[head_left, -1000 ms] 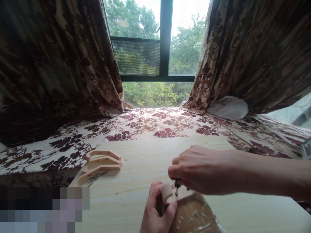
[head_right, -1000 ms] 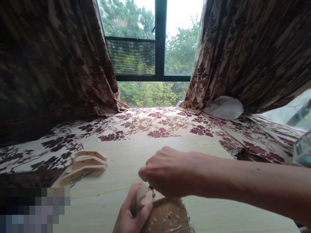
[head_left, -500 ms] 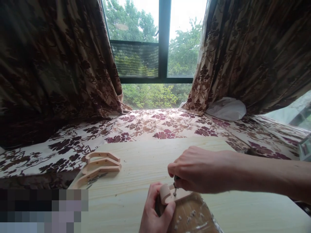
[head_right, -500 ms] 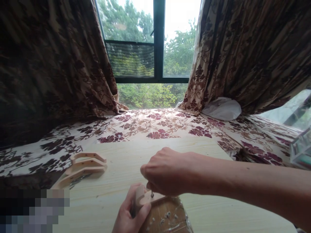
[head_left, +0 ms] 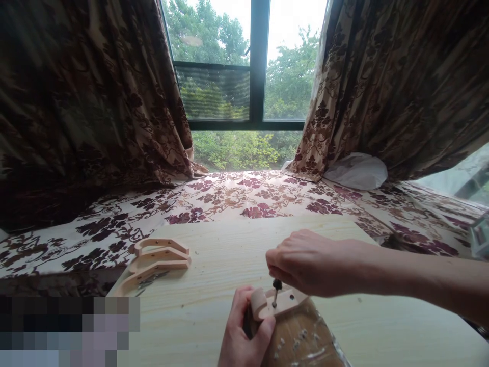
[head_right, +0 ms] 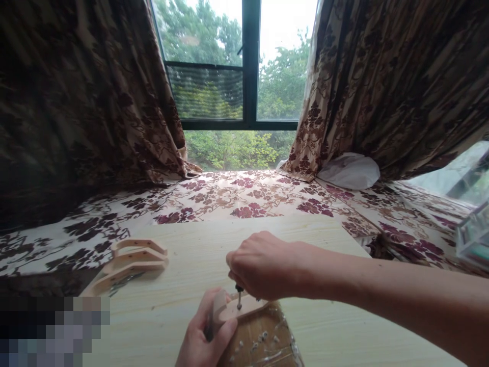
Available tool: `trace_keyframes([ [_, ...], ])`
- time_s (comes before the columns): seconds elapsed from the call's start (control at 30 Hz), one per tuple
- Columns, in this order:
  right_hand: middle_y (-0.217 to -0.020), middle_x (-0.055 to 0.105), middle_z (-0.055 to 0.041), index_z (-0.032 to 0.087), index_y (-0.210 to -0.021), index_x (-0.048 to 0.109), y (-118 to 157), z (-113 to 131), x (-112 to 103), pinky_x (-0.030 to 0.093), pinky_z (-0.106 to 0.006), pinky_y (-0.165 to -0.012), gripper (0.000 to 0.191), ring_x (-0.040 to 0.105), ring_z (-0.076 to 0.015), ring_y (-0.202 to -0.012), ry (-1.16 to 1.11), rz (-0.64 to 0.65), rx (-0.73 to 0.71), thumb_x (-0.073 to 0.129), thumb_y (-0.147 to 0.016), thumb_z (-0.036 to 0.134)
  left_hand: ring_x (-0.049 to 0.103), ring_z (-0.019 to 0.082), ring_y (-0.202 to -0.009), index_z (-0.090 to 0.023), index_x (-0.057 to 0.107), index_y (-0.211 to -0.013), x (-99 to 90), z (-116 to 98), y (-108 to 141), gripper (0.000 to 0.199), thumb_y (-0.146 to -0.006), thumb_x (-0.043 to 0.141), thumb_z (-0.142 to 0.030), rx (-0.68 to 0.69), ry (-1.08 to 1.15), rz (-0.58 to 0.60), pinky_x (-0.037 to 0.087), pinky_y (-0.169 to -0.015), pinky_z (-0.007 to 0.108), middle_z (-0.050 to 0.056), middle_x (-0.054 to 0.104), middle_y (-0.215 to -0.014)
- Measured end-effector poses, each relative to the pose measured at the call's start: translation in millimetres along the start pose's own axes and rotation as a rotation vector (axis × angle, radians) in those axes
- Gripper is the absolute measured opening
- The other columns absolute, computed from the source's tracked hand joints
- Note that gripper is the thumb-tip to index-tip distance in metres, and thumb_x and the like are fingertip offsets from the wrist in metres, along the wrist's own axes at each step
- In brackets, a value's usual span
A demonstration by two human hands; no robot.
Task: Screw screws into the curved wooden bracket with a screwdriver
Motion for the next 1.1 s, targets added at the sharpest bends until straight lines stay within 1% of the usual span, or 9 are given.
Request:
trace_keyframes([
  [0.07,-0.066,0.067,-0.0074,0.015,-0.079,0.064,2,0,-3,0.018,-0.028,-0.047,0.027,0.046,-0.0119,-0.050,-0.018,0.003,0.001,0.042,-0.091,0.025,0.055,0.020,-0.089,-0.020,0.062,-0.091,-0.5,-2,0,0.025,-0.073,0.060,-0.038,0.006,0.005,0.005,0.044,-0.084,0.027,0.004,0.057,-0.100],
  [0.17,-0.076,0.068,-0.0058,0.018,-0.089,0.065,9,6,-14,0.023,-0.026,-0.049,0.018,0.053,-0.0130,-0.058,-0.078,0.014,-0.081,0.048,-0.087,0.023,0.054,0.021,-0.092,-0.020,0.063,-0.089,-0.8,-5,0,0.023,-0.074,0.059,-0.038,0.028,0.015,0.036,0.044,-0.083,0.026,0.005,0.055,-0.102],
  [0.27,-0.079,0.068,-0.0053,0.018,-0.085,0.064,14,10,-21,0.027,-0.026,-0.052,0.014,0.056,-0.0137,-0.065,-0.063,0.054,-0.153,0.050,-0.085,0.017,0.054,0.021,-0.093,-0.020,0.064,-0.087,0.7,-9,1,0.022,-0.076,0.059,-0.039,0.090,0.028,0.112,0.043,-0.082,0.026,0.005,0.053,-0.101],
  [0.4,-0.078,0.068,-0.0060,0.015,-0.084,0.063,12,10,-14,0.027,-0.026,-0.052,0.014,0.056,-0.0138,-0.065,-0.041,0.059,-0.177,0.049,-0.085,0.015,0.054,0.021,-0.093,-0.020,0.064,-0.086,3.3,-11,2,0.025,-0.076,0.060,-0.042,0.163,0.047,0.184,0.042,-0.081,0.026,0.006,0.052,-0.102],
  [0.57,-0.067,0.066,-0.0059,0.015,-0.080,0.061,6,8,2,0.020,-0.028,-0.048,0.022,0.051,-0.0131,-0.054,-0.031,-0.044,-0.098,0.043,-0.089,0.023,0.054,0.020,-0.089,-0.020,0.062,-0.086,4.9,-8,2,0.019,-0.077,0.058,-0.036,0.145,0.046,0.189,0.043,-0.078,0.025,0.005,0.051,-0.098],
  [0.7,-0.061,0.064,-0.0061,0.015,-0.074,0.061,4,7,3,0.016,-0.029,-0.046,0.025,0.048,-0.0122,-0.048,0.014,-0.060,-0.001,0.045,-0.089,0.027,0.053,0.020,-0.089,-0.019,0.061,-0.084,5.0,-10,3,0.016,-0.076,0.057,-0.034,0.137,0.039,0.172,0.043,-0.078,0.025,0.005,0.052,-0.097],
  [0.83,-0.069,0.064,-0.0046,0.016,-0.077,0.061,10,12,-9,0.019,-0.028,-0.047,0.014,0.052,-0.0127,-0.055,0.001,-0.039,-0.094,0.052,-0.084,0.023,0.054,0.020,-0.087,-0.019,0.060,-0.083,5.7,-10,3,0.018,-0.076,0.057,-0.035,0.120,0.038,0.170,0.043,-0.076,0.024,0.005,0.052,-0.097],
  [0.93,-0.075,0.063,-0.0034,0.017,-0.080,0.060,17,18,-15,0.023,-0.027,-0.048,0.011,0.053,-0.0126,-0.059,-0.021,0.022,-0.167,0.050,-0.085,0.016,0.055,0.021,-0.089,-0.019,0.060,-0.083,6.3,-10,3,0.019,-0.076,0.058,-0.036,0.125,0.044,0.159,0.044,-0.078,0.026,0.006,0.053,-0.096],
  [1.1,-0.071,0.063,-0.0046,0.015,-0.082,0.057,20,21,-8,0.026,-0.027,-0.049,0.015,0.051,-0.0122,-0.058,-0.044,0.062,-0.189,0.044,-0.090,0.016,0.055,0.022,-0.090,-0.019,0.062,-0.085,6.9,-10,2,0.020,-0.076,0.058,-0.037,0.124,0.028,0.136,0.045,-0.079,0.027,0.006,0.055,-0.095],
])
Point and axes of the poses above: each hand's wrist, its own y-axis away from the middle knuckle, its own x-axis out of the palm, z = x × y, the point moved 4 cm from there along -y, towards the middle knuckle
